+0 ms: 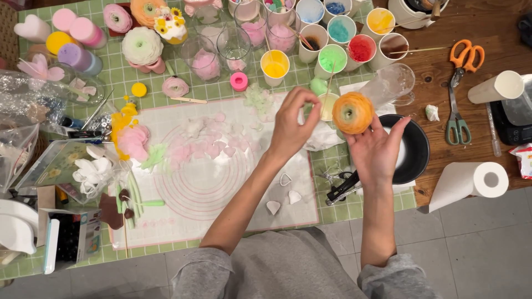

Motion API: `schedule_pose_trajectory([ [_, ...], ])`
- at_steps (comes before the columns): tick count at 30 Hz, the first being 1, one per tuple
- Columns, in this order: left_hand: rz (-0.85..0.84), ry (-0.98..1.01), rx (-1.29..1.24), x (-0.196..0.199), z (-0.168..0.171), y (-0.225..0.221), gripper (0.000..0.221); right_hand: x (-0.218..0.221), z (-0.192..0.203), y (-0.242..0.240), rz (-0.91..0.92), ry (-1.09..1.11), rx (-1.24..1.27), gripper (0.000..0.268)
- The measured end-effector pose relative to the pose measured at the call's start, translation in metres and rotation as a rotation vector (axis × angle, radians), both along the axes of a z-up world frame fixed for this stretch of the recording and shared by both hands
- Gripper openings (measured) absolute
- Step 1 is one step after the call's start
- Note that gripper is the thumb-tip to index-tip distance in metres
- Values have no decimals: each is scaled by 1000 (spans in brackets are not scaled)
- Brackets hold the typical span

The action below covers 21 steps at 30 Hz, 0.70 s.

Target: The recorder is assembling and detailing handmade wax flowers at a studio workbench.

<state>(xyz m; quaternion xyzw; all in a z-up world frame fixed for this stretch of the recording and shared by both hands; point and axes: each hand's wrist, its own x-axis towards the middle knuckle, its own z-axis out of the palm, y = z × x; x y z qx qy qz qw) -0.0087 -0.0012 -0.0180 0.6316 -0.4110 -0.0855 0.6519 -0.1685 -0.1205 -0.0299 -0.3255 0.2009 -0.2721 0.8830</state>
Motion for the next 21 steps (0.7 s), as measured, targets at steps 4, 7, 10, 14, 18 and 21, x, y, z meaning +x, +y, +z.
schedule_pose_trajectory([
  [4,86,11,221,-17,-91,5,10,-19,-41,-17,178,-445,270,95],
  [7,-94,-197,680,-45,-190,7,15,-4,-11,-6,119,-68,211,98],
  [10,-132,-370,598,-73,-241,13,35,-6,-21,-6,154,-306,611,94],
  [14,-346,-188,786,-78,-179,8,26,1,-18,-1,189,-203,512,92],
  [18,-419,-56,878,-72,-164,1,19,5,-16,4,200,-131,394,92],
  [21,-250,-28,665,-60,-155,1,28,7,-9,9,201,-89,269,93],
])
